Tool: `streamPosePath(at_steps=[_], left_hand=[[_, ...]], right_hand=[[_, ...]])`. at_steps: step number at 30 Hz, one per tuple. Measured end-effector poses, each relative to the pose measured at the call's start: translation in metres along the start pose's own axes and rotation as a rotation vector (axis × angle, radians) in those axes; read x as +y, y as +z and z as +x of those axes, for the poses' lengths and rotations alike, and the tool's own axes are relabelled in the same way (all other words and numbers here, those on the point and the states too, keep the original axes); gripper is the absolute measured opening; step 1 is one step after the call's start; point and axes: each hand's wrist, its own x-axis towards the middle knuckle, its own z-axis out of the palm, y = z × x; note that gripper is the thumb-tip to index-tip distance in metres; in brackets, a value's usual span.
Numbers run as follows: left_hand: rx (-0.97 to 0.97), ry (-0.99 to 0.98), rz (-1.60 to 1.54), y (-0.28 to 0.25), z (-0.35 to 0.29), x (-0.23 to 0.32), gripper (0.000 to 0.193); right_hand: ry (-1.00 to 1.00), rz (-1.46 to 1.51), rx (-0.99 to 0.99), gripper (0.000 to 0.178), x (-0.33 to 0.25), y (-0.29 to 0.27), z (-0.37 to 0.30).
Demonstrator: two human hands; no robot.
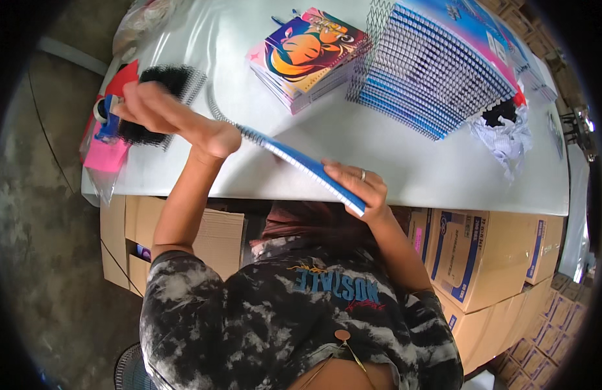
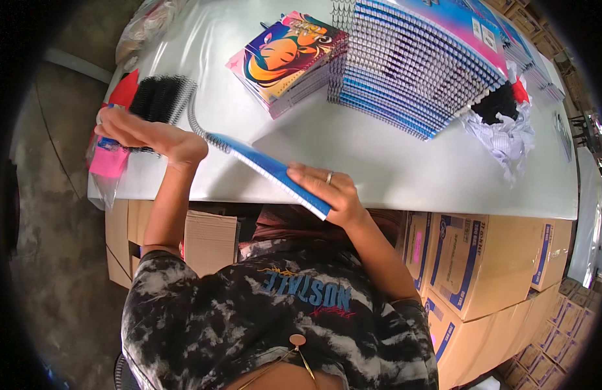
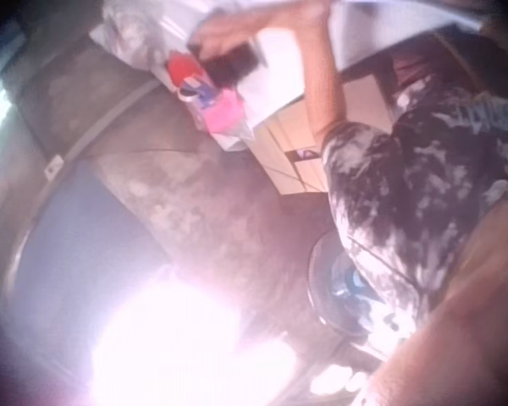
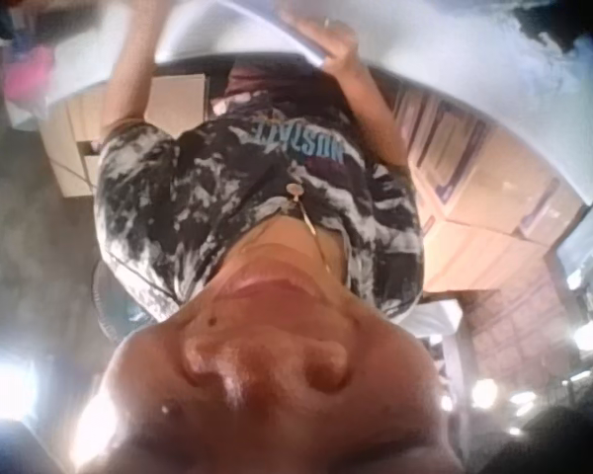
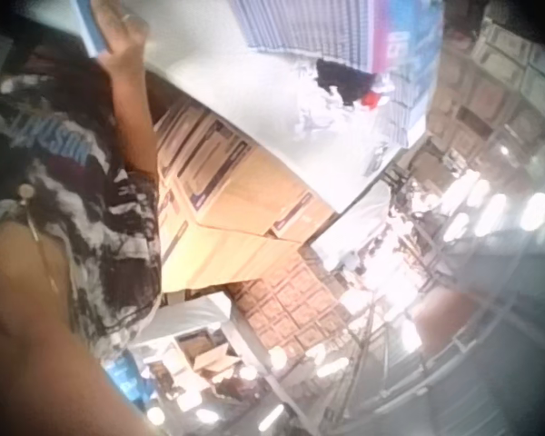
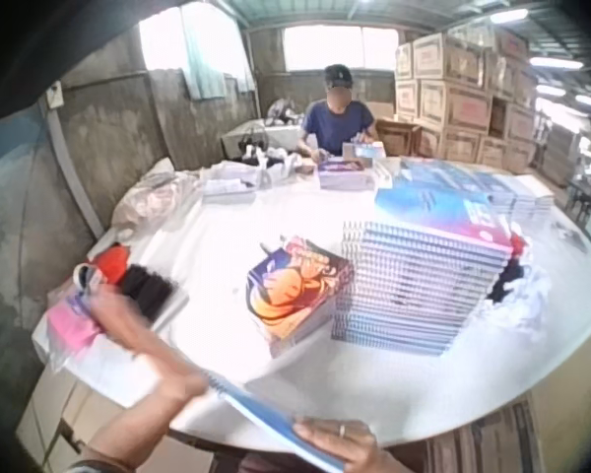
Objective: The person assembles spiral-bound notebooks by inserting metal coils into the punched holes of the covers. They use pliers to secure the ends of the coils and stack the finished notebooks on the table.
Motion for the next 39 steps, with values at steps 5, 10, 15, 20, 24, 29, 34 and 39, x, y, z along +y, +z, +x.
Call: streamPosePath(at_steps=[5, 10, 15, 20, 24, 29, 34, 39], left_hand=[[0.138, 0.150, 0.095, -0.002, 0.070, -0.011, 0.108], [-0.090, -0.049, 0.072, -0.002, 0.048, -0.002, 0.120], [0.185, 0.214, 0.170, -0.017, 0.088, 0.009, 0.113], [-0.112, -0.028, -0.029, 0.019, 0.023, 0.016, 0.110], [-0.004, -0.046, 0.043, -0.014, 0.092, 0.020, 0.058], [-0.531, -0.234, -0.006, -0.010, 0.106, 0.015, 0.041], [0.228, 0.153, 0.228, -0.004, 0.132, -0.008, 0.092], [-0.331, 0.121, 0.038, 0.012, 0.008, 0.027, 0.112]], right_hand=[[-0.011, -0.116, 0.099, 0.030, 0.016, 0.002, -0.009], [-0.022, -0.046, 0.025, 0.029, 0.009, 0.010, -0.003], [0.050, -0.069, 0.069, 0.032, 0.012, 0.007, -0.005], [0.149, -0.065, 0.114, 0.034, 0.012, 0.011, -0.009], [0.400, 0.278, 0.118, 0.026, 0.007, 0.004, -0.008], [0.385, 0.258, 0.080, 0.030, 0.009, 0.000, 0.003], [0.204, 0.007, 0.119, 0.027, 0.008, 0.003, 0.001], [0.238, 0.001, 0.118, 0.029, 0.004, 0.005, 0.001]])
